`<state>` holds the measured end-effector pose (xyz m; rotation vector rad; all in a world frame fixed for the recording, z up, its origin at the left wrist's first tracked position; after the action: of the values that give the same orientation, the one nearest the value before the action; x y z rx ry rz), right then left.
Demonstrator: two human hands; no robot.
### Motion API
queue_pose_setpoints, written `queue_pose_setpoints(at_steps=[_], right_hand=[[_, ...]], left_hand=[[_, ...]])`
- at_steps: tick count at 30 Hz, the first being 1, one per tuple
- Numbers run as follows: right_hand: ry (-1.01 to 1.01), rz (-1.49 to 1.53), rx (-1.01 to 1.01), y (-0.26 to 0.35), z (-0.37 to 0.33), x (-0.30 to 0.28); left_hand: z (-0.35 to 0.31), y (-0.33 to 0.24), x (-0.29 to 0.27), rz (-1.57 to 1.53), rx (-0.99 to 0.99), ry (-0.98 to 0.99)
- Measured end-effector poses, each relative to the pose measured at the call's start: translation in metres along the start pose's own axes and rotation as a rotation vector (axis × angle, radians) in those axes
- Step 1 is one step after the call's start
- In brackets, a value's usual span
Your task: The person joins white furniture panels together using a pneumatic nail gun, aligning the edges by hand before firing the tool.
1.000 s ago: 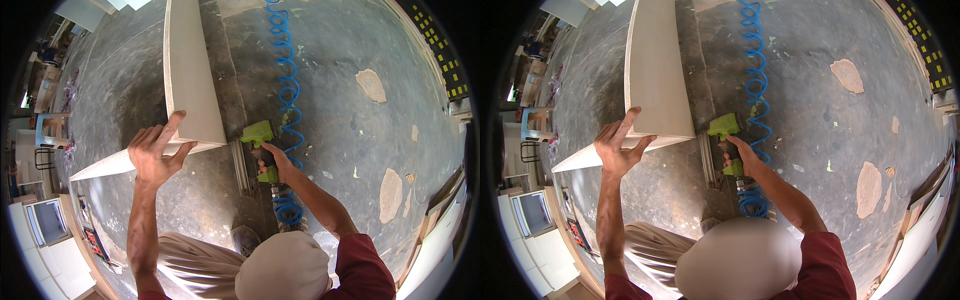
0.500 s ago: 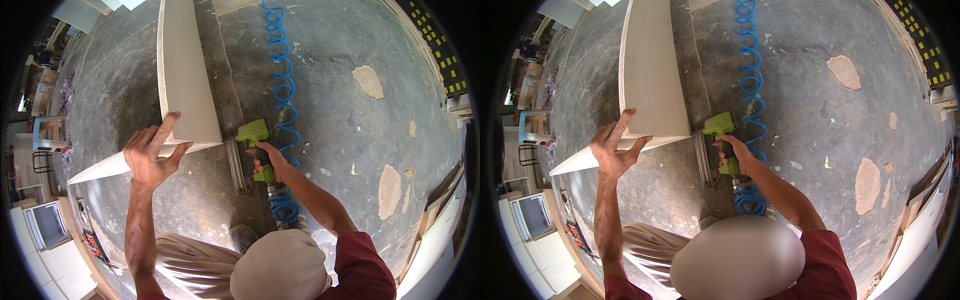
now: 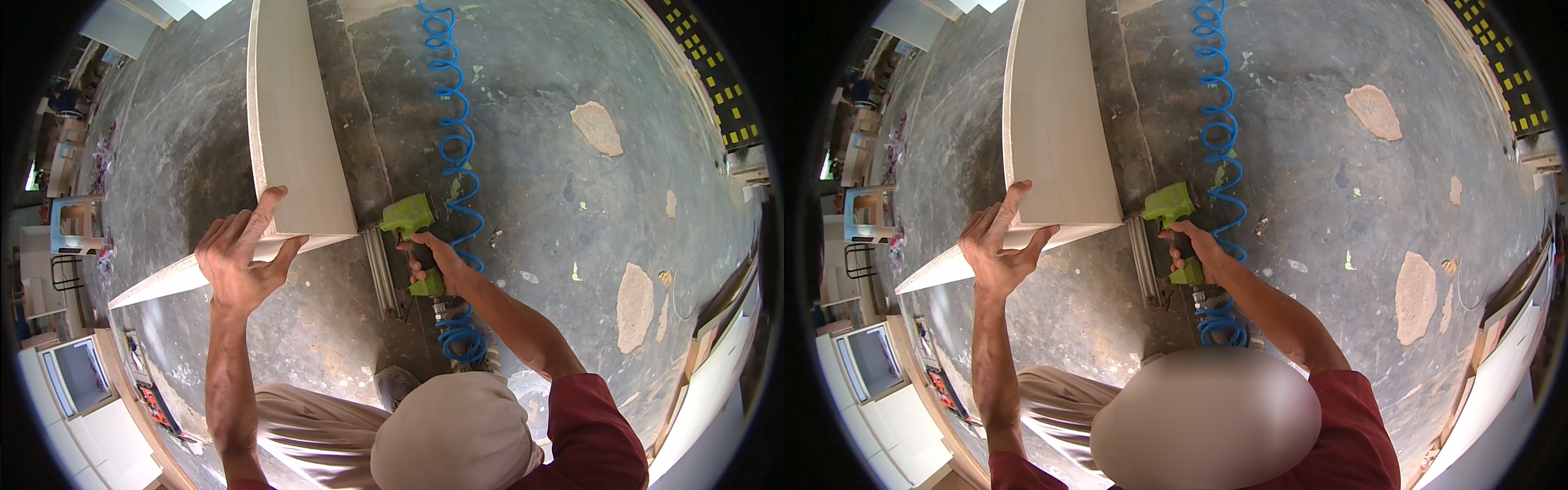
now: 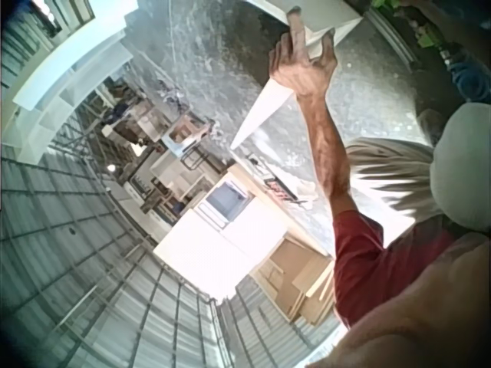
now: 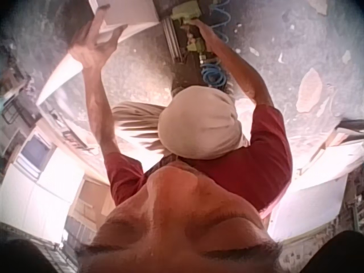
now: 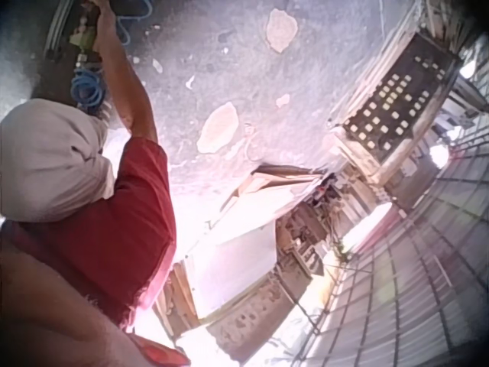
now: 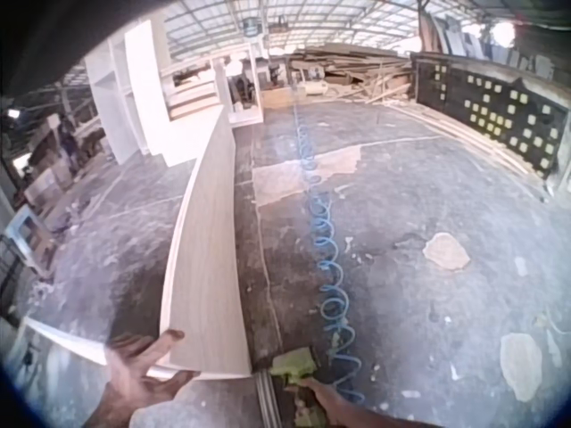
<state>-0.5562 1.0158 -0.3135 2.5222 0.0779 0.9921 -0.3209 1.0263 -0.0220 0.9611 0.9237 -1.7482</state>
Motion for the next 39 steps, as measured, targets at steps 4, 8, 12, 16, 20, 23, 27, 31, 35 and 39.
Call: queue_pose_setpoints(at_steps=[4,8,12,16,20,23,27,31,35,39], right_hand=[[0.002,-0.003,0.015,0.0036,-0.0042,0.0015],[0.010,-0.015,-0.002,0.0039,-0.0031,0.0007],[0.010,0.005,0.002,0.0026,-0.0023,-0.0015],[0.013,0.001,0.001,0.0016,-0.0003,-0.0019],[0.017,0.015,0.007,0.0009,-0.0006,-0.0030],[0.020,0.012,0.005,0.0000,0.0004,-0.0043],[0.029,0.008,0.000,0.0010,-0.0009,-0.0028],[0.043,0.007,-0.015,0.0014,-0.0013,-0.0029],[0.048,-0.026,0.011,0.0045,-0.0043,0.0004],[0.054,-0.009,0.037,0.0034,-0.0042,0.0017]], left_hand=[[-0.0020,0.0025,0.0010,-0.008,-0.011,0.006],[-0.0021,0.0031,0.0010,0.003,-0.006,0.007],[-0.0011,0.0022,0.0005,-0.018,0.007,-0.021],[0.0008,0.0005,0.0000,-0.025,0.033,-0.065],[0.0007,0.0015,0.0002,-0.030,0.030,-0.064],[-0.0010,0.0023,0.0006,-0.041,0.028,-0.069],[0.0001,0.0006,0.0007,-0.027,0.033,-0.071],[-0.0009,0.0015,0.0009,-0.039,0.027,-0.071],[0.0004,-0.0002,0.0008,-0.041,0.023,-0.071],[-0.0014,0.0005,-0.0009,-0.034,0.000,-0.031]])
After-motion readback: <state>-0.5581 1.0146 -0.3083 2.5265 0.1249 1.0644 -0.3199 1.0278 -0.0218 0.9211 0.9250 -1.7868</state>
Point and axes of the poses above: each hand's wrist, its own z-axis towards the middle knuckle, its own x-axis out of the palm, y = z × x, the point moved 5 cm from there along z, towards the middle knuckle, and after that the axes turned 7 degrees about -z, right-handed, at the moved point
